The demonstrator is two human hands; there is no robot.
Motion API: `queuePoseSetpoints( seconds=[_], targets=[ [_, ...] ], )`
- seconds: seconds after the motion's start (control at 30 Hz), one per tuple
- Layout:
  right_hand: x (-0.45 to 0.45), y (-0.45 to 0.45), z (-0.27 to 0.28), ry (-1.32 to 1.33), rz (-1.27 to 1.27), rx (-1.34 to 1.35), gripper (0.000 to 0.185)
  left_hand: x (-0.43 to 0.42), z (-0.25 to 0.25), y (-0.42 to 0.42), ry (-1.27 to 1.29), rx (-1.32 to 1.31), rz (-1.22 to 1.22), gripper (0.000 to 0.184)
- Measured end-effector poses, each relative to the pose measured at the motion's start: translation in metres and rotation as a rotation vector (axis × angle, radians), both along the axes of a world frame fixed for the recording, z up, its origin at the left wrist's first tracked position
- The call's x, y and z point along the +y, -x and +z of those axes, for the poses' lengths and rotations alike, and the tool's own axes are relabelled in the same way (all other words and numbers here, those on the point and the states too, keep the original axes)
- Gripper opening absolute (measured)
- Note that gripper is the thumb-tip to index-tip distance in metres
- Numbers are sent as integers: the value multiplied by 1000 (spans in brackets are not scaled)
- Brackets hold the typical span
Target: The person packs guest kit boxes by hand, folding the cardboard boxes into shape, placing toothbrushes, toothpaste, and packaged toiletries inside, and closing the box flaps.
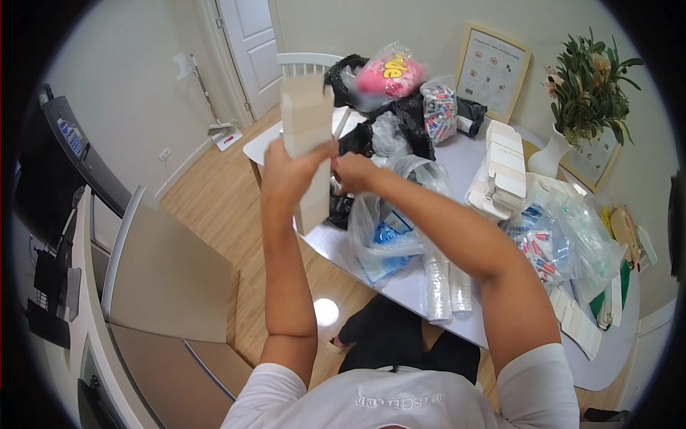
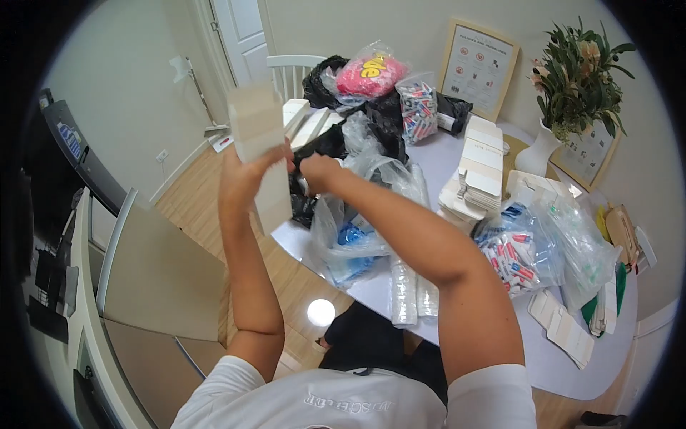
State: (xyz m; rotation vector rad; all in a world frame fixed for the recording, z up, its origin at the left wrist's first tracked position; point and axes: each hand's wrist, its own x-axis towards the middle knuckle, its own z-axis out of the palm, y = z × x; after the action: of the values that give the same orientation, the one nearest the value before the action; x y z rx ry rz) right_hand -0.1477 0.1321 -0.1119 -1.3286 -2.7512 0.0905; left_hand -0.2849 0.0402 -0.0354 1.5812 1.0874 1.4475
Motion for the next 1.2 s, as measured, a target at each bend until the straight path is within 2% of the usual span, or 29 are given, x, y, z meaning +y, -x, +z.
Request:
queuePoseSetpoints(
  seconds=[0.1, 0.13, 0.17, 0.3, 0.43, 0.5, 0.57, 0.6, 0.67, 0.8, 0.83, 0.93, 1.0, 1.1, 1.17, 1.2],
  targets=[
    [5, 9, -24, -161, -38, 64, 19, 4, -22, 3, -23, -82, -53, 21],
    [1, 7, -22, -139, -79, 63, 17, 4, -28, 3, -51, -140, -96, 22],
    [-2, 5, -19, -119, -119, 60, 15, 3, -31, 3, 31, -210, -153, 22],
    [-20, 3, 1, -14, -314, 136, 14, 5, -45, -3, 94, -223, -220, 25],
    [-11, -10, 6, 82, -353, 237, 14, 7, -59, -6, 142, -227, -280, 26],
    [-1, -25, 18, -32, -379, 447, 16, 8, -63, -7, 169, -239, -270, 28],
    [0, -43, 43, -198, -315, 838, 22, 11, -67, -5, 181, -237, -266, 29],
    [-4, -51, 57, -144, -128, 1118, 21, 11, -68, -5, 196, -238, -262, 29],
    [-34, -60, 96, 30, 170, 1259, 17, 12, -67, -5, 215, -223, -266, 30],
    [-51, -54, 111, -142, 229, 921, 18, 11, -65, -10, 192, -153, -278, 31],
    [-52, -52, 110, -316, 225, 750, 17, 9, -64, -11, 190, -143, -271, 30],
    [-53, -43, 98, -404, 231, 687, 16, 5, -63, -13, 187, -148, -235, 29],
    [-55, -46, 99, -335, 250, 688, 14, 6, -66, -12, 177, -178, -246, 30],
    [-71, -55, 104, -328, 261, 836, 14, 5, -64, -12, 190, -180, -259, 30],
    [-93, -77, 119, 415, 232, 890, 13, 6, -64, -12, 183, -183, -271, 31],
    [-101, -83, 122, 548, 253, 729, 13, 7, -65, -11, 183, -184, -274, 31]
  ],
)
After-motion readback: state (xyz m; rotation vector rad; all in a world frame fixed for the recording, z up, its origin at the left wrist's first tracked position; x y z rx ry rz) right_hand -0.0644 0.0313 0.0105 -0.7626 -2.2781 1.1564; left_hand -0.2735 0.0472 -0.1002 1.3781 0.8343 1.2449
